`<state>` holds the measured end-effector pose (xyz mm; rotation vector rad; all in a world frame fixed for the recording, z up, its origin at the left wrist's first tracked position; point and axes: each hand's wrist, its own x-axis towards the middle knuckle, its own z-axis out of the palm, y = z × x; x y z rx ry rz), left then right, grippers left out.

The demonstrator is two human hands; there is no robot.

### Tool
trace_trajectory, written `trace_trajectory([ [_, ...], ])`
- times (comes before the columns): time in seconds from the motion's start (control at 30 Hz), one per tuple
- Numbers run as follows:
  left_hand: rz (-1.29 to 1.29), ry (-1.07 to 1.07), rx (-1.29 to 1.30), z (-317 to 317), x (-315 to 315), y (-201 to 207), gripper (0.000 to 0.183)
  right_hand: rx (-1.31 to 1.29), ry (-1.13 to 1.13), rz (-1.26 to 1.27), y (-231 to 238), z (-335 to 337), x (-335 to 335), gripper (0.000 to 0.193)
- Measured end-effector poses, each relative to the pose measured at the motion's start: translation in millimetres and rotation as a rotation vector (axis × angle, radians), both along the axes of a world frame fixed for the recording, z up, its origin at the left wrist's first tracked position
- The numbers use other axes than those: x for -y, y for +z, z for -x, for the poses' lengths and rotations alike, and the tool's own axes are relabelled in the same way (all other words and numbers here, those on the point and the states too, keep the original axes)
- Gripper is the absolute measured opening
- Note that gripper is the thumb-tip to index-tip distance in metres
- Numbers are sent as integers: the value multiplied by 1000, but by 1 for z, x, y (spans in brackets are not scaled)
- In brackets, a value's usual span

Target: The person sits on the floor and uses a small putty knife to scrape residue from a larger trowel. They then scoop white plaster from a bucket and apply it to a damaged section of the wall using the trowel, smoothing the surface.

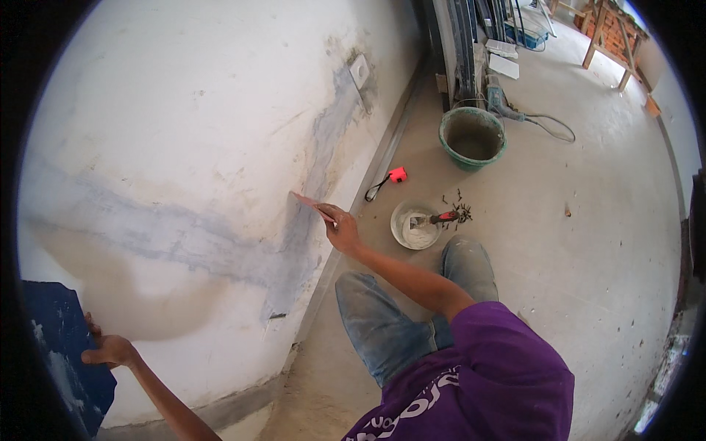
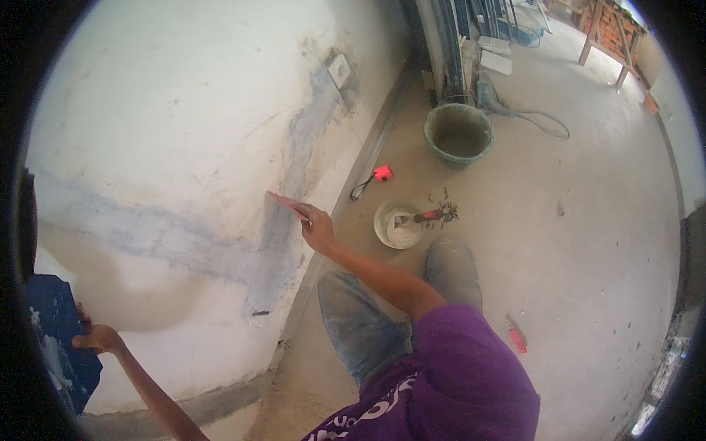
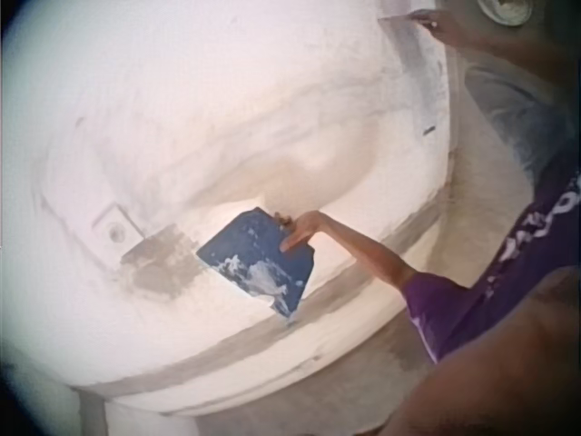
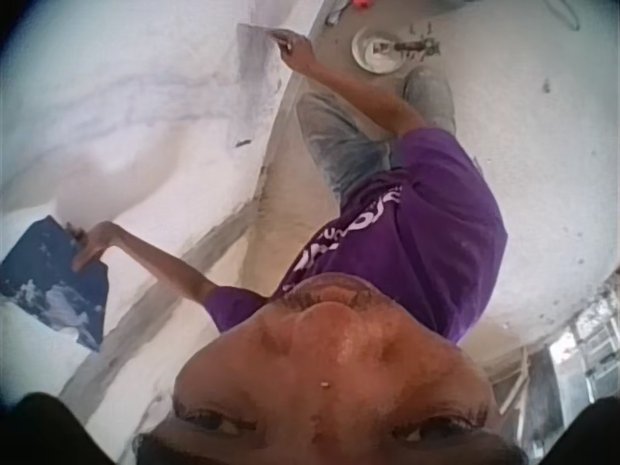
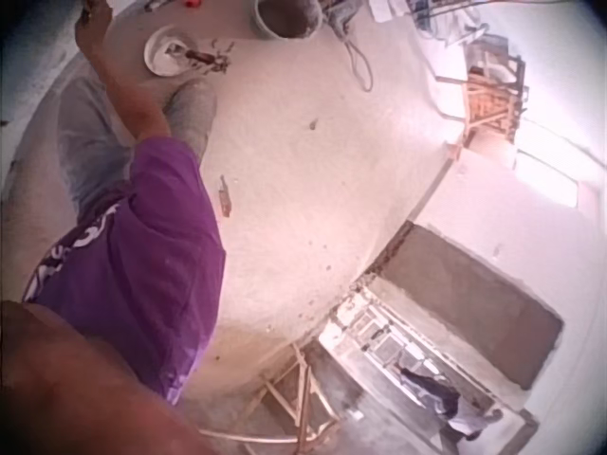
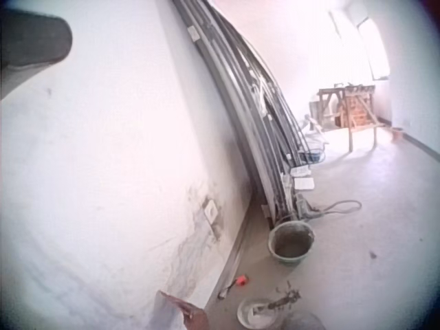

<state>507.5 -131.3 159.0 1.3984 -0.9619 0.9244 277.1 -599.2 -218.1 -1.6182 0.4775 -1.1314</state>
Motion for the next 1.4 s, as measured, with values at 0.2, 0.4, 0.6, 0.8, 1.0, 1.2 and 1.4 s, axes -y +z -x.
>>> trace_trajectory([
  [0.2,167,242,65,45,72,-9,82,269,242,-465,-42,6,89,27],
  [0.4,133,-66,-69,28,32,-7,77,65,11,-531,-13,25,201,26],
  [0.6,140,72,-31,30,32,2,90,99,-111,-216,18,-1,297,24],
  [0.8,217,72,-21,41,26,8,88,74,-152,-112,5,-53,335,26],
  [1.0,186,197,41,39,30,2,85,95,-170,-42,-26,-71,366,25],
  [1.2,400,35,-127,25,17,-1,85,162,-175,-67,-18,-62,380,27],
  [1.4,278,217,104,60,26,20,79,-29,-257,-147,16,-83,282,38],
])
